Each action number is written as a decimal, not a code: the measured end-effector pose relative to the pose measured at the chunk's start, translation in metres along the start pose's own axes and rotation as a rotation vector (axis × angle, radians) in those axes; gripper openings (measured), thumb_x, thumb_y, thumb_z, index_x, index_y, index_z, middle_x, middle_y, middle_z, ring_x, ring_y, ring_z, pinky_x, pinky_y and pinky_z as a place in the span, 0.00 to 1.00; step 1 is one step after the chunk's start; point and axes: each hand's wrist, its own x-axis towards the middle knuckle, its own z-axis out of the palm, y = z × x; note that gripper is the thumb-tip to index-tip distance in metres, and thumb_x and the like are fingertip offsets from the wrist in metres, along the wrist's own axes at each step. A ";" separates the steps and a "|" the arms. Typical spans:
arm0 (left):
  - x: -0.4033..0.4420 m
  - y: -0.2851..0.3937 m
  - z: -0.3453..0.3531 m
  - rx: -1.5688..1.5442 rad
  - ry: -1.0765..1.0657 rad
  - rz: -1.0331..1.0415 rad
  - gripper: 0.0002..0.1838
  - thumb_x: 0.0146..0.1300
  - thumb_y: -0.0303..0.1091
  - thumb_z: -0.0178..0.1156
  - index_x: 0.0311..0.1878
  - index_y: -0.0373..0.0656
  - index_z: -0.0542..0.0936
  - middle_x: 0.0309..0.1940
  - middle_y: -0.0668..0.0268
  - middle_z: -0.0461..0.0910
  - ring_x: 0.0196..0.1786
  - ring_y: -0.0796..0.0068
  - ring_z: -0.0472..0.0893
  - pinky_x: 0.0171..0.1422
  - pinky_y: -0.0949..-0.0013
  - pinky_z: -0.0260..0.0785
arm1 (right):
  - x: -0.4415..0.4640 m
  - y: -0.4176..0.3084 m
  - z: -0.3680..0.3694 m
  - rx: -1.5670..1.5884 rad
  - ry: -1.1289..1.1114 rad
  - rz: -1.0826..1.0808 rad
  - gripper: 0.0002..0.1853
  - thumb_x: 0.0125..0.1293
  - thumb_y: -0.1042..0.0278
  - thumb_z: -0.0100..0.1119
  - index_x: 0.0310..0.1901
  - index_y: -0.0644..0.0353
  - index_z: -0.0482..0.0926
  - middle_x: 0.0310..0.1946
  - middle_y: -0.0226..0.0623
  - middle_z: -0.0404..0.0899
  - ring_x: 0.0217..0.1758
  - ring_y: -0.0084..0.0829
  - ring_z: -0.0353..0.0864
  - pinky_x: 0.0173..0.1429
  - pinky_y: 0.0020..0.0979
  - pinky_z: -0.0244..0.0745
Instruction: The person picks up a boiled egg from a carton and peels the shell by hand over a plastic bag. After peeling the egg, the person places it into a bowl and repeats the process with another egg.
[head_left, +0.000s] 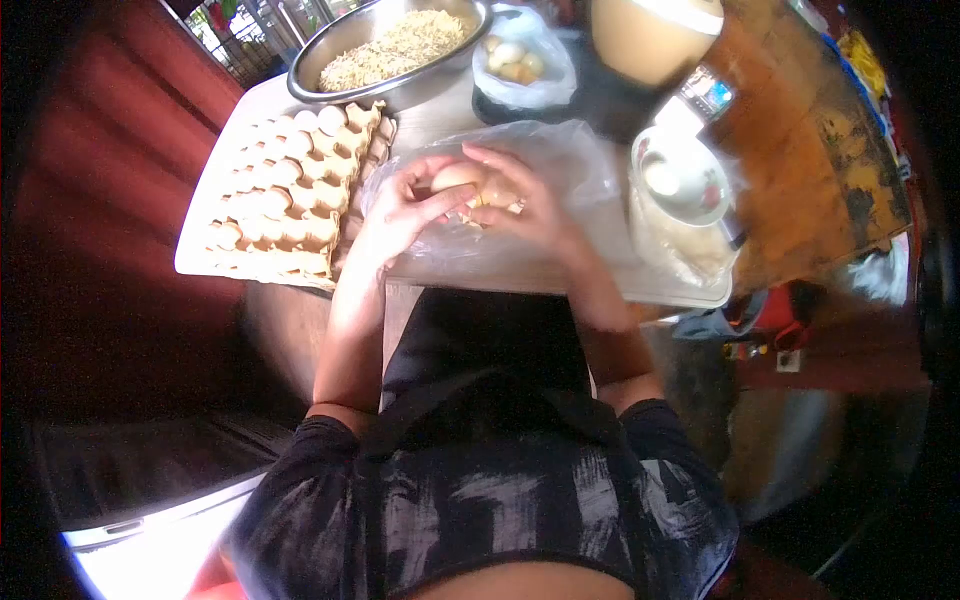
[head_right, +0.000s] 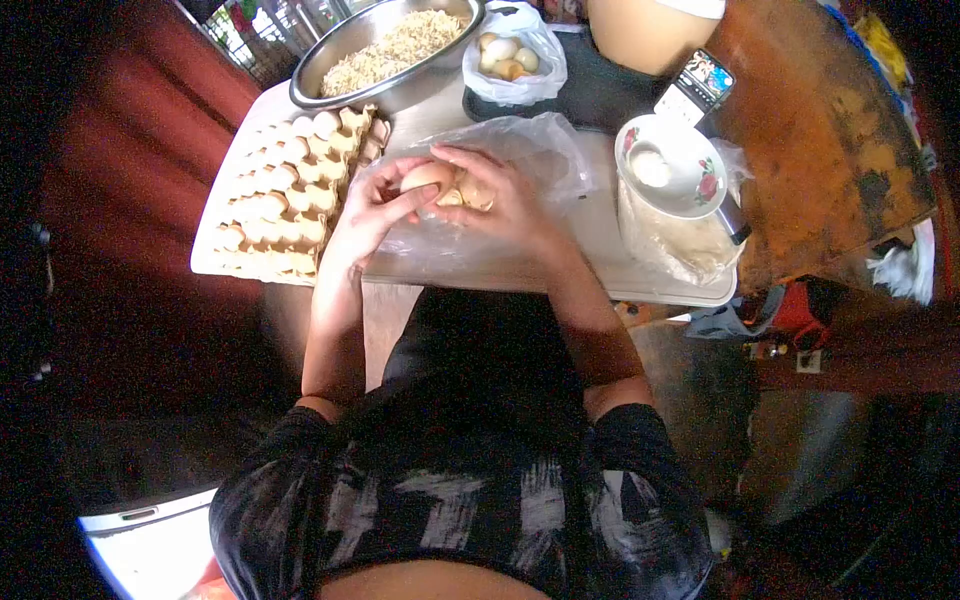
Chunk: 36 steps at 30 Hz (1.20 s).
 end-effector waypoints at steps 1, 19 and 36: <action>0.005 0.000 -0.001 -0.306 -0.153 -0.035 0.21 0.58 0.37 0.65 0.53 0.39 0.77 0.37 0.70 0.80 0.38 0.85 0.76 0.40 0.78 0.66 | 0.001 -0.005 -0.002 -0.004 0.010 -0.003 0.31 0.51 0.65 0.71 0.58 0.60 0.73 0.52 0.40 0.78 0.56 0.36 0.76 0.59 0.35 0.70; 0.021 -0.025 0.035 -0.639 -0.145 -0.160 0.18 0.66 0.45 0.58 0.49 0.39 0.77 0.34 0.68 0.81 0.35 0.81 0.79 0.39 0.76 0.72 | -0.008 0.009 -0.001 0.105 0.038 0.123 0.26 0.64 0.65 0.59 0.63 0.59 0.68 0.53 0.40 0.78 0.52 0.31 0.80 0.55 0.31 0.72; 0.019 -0.023 0.032 -0.391 -0.101 -0.052 0.19 0.67 0.42 0.58 0.50 0.35 0.76 0.41 0.62 0.81 0.39 0.74 0.82 0.43 0.75 0.72 | -0.008 0.014 0.001 -0.001 0.044 0.082 0.20 0.71 0.66 0.45 0.62 0.60 0.69 0.55 0.44 0.76 0.53 0.38 0.80 0.56 0.33 0.72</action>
